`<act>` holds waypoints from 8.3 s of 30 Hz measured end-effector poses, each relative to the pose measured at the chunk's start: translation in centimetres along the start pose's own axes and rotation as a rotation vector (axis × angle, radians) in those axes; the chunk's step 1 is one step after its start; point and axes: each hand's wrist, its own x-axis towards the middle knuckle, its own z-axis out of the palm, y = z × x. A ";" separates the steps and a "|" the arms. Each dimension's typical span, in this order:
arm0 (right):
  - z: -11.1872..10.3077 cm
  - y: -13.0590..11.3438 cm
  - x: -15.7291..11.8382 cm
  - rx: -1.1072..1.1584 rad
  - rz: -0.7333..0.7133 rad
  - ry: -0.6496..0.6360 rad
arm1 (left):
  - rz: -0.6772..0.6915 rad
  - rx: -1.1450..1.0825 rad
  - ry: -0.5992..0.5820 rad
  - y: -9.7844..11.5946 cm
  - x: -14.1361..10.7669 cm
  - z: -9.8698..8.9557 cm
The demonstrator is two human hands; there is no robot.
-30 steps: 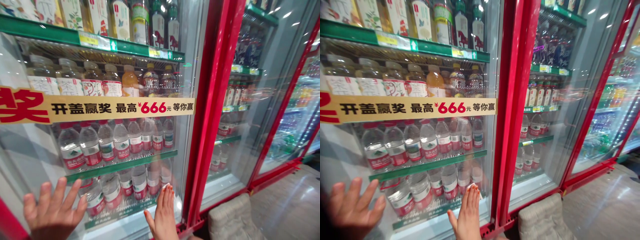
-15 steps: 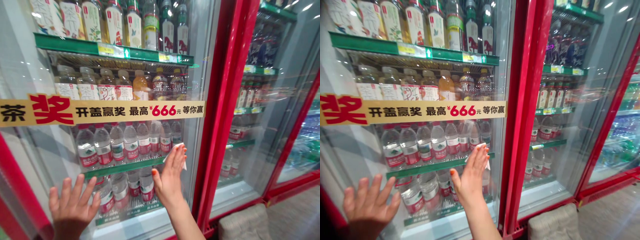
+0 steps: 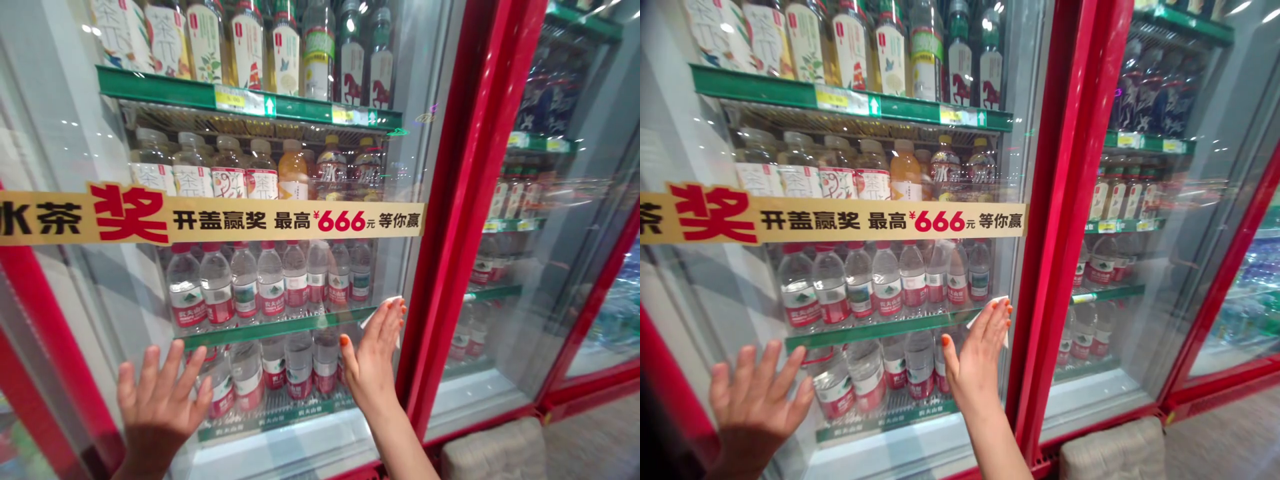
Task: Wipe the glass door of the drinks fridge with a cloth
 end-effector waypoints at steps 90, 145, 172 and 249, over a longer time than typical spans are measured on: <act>0.3 -4.4 -2.2 -0.042 -0.479 -0.109 | -0.016 -0.046 -0.012 0.0 0.6 0.0; -0.9 -14.9 9.4 0.100 -0.851 -0.082 | -0.358 -0.093 0.160 1.2 -1.1 0.8; -3.1 2.1 5.6 0.097 -0.486 0.083 | -0.549 0.012 -0.038 0.2 12.0 -0.8; 0.7 1.8 3.8 -0.031 -0.454 0.263 | -0.139 0.052 -0.191 3.6 15.8 -0.5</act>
